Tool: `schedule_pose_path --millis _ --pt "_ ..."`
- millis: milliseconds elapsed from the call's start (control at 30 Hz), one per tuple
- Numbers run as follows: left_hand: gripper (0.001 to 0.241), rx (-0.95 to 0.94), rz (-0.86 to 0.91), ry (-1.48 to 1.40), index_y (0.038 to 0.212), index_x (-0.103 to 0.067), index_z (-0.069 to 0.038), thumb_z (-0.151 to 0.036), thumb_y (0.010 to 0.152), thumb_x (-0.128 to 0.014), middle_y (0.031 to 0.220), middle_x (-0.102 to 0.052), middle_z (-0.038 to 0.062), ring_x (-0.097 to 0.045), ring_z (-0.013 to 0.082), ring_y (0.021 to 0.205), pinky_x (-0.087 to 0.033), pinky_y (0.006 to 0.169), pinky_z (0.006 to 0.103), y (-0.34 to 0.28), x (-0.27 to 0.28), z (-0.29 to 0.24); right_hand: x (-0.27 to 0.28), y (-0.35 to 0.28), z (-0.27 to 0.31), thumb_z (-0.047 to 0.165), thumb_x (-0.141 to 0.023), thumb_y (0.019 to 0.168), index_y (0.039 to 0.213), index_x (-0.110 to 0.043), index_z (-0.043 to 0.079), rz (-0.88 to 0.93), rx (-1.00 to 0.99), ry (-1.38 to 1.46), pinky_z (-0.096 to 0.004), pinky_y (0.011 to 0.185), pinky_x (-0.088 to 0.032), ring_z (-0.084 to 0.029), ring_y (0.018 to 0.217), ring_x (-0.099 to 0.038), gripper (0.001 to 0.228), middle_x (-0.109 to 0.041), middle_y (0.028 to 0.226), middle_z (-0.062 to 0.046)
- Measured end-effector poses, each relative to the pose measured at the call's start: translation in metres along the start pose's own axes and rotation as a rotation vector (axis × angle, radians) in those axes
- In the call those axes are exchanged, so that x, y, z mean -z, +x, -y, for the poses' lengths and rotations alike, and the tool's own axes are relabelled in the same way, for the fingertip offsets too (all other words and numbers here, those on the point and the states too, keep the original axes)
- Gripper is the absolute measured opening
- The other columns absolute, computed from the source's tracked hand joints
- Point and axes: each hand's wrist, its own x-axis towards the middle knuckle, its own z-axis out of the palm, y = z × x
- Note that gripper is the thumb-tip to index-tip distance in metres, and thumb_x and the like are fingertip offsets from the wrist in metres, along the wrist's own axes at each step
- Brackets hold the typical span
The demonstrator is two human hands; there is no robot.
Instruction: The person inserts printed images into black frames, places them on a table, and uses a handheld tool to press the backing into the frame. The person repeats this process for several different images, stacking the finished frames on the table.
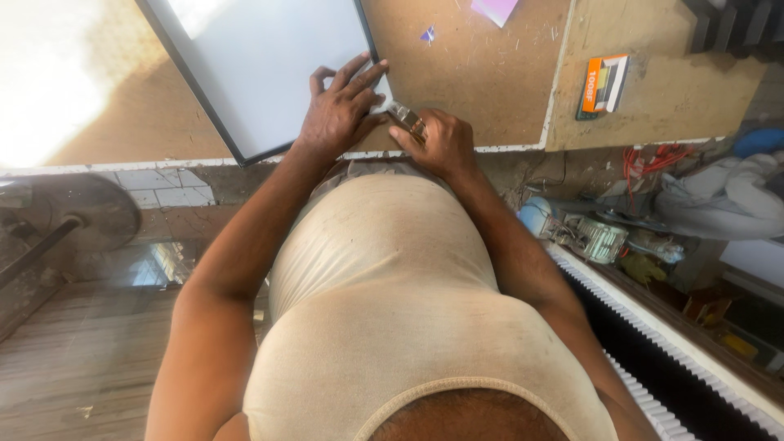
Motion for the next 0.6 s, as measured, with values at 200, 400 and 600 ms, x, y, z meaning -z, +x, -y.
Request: schedule_pose_path --millis 200,400,600 --pt "0.042 0.208 0.068 0.147 0.117 -0.070 -0.013 -0.041 0.088 -0.083 0.172 -0.030 0.010 -0.025 0.0279 0.158 -0.014 0.123 0.0547 -0.082 0.037 0.022 0.013 -0.021 -0.007 0.061 -0.073 0.092 0.089 -0.067 0.006 -0.195 -0.053 -0.265 -0.045 0.061 -0.050 -0.024 0.071 -0.064 0.055 -0.064 0.082 -0.010" --pt "0.039 0.343 -0.041 0.341 0.105 -0.070 -0.013 -0.035 0.078 -0.089 0.157 -0.054 0.004 -0.040 0.0228 0.153 -0.026 0.116 0.0526 -0.172 0.080 0.039 0.033 0.002 -0.046 0.065 -0.076 0.095 0.098 -0.065 0.009 -0.298 -0.114 -0.333 -0.049 0.076 -0.050 -0.030 0.091 -0.063 0.057 -0.061 0.095 -0.012" --pt "0.025 0.137 -0.048 0.485 0.102 -0.073 -0.017 -0.019 0.084 -0.090 0.128 -0.068 -0.001 -0.056 0.0164 0.136 -0.036 0.111 0.0436 -0.160 0.106 0.036 0.064 0.086 -0.121 0.035 -0.091 0.079 0.130 -0.060 -0.001 -0.442 0.182 -0.437 -0.053 0.098 -0.048 -0.042 0.116 -0.058 0.069 -0.061 0.131 -0.022"
